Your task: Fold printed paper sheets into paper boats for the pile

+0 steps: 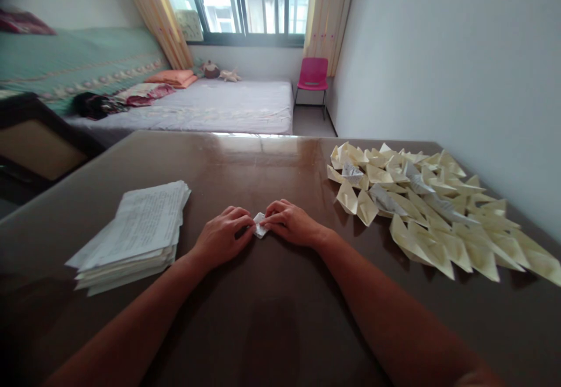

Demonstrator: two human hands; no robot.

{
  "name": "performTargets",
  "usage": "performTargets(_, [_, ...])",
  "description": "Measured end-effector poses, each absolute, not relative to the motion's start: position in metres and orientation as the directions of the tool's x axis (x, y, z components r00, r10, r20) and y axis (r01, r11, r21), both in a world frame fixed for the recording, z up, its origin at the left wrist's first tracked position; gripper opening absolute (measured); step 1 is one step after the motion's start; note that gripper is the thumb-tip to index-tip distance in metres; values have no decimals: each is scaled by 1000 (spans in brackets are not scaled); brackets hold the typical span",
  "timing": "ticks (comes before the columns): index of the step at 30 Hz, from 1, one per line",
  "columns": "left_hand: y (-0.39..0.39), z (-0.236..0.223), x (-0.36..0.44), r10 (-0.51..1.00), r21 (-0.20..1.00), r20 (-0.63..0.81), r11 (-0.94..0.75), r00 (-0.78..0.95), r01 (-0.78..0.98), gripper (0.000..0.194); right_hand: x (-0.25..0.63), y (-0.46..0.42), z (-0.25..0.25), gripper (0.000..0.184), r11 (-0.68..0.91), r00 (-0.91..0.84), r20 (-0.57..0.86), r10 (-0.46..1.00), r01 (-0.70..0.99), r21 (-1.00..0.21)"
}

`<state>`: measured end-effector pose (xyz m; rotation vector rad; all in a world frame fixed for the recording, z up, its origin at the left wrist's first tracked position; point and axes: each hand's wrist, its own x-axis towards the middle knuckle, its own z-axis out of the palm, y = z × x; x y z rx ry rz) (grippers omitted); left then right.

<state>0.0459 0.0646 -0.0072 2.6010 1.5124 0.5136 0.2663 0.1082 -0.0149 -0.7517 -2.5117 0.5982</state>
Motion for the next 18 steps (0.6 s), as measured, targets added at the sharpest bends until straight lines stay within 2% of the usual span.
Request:
performTargets(2, [64, -10, 49, 870, 234, 257, -479, 421, 846, 19, 263, 108, -22, 21, 727, -708, 310, 634, 408, -553])
performTargets(9, [67, -18, 49, 862, 295, 294, -492, 412, 819, 16, 257, 108, -30, 16, 572, -566, 297, 769, 404, -714])
performTargets(13, [69, -20, 48, 844, 310, 287, -529, 453, 790, 19, 264, 114, -28, 16, 589, -646, 287, 707, 314, -744])
performTargets(18, [71, -21, 45, 848, 332, 264, -527, 460, 782, 19, 268, 118, -32, 28, 618, -705, 300, 643, 245, -747])
